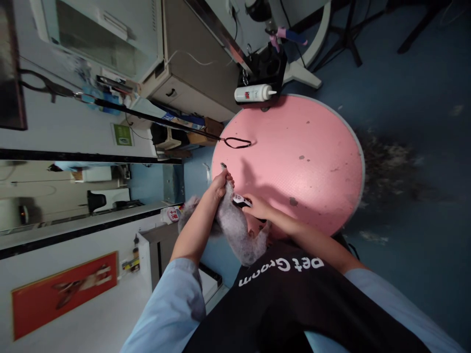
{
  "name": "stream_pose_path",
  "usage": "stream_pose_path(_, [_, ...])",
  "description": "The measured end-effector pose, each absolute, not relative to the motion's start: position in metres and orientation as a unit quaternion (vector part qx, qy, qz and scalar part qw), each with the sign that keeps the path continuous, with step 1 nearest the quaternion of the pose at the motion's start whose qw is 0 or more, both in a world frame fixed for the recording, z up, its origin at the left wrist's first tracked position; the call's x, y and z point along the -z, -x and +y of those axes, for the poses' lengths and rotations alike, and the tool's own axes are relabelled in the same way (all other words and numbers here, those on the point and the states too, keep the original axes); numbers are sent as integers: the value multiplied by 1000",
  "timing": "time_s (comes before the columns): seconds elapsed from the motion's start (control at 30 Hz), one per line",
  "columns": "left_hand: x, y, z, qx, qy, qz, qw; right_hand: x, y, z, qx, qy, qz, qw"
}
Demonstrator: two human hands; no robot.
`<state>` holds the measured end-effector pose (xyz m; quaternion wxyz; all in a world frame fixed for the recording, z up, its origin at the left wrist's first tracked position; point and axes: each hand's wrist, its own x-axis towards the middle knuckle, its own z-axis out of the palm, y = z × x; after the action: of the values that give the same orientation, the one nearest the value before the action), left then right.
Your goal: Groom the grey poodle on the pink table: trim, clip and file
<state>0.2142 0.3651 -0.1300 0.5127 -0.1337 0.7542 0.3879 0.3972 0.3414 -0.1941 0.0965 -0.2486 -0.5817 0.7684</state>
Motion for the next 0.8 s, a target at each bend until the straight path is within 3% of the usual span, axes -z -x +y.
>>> stream_pose_path(0.23, [132, -217, 363, -388, 124, 761, 506, 200, -395, 334, -771, 234, -575, 141])
stream_pose_path(0.8, [122, -238, 358, -389, -14, 786, 481, 205, -412, 347, -796, 175, -559, 154])
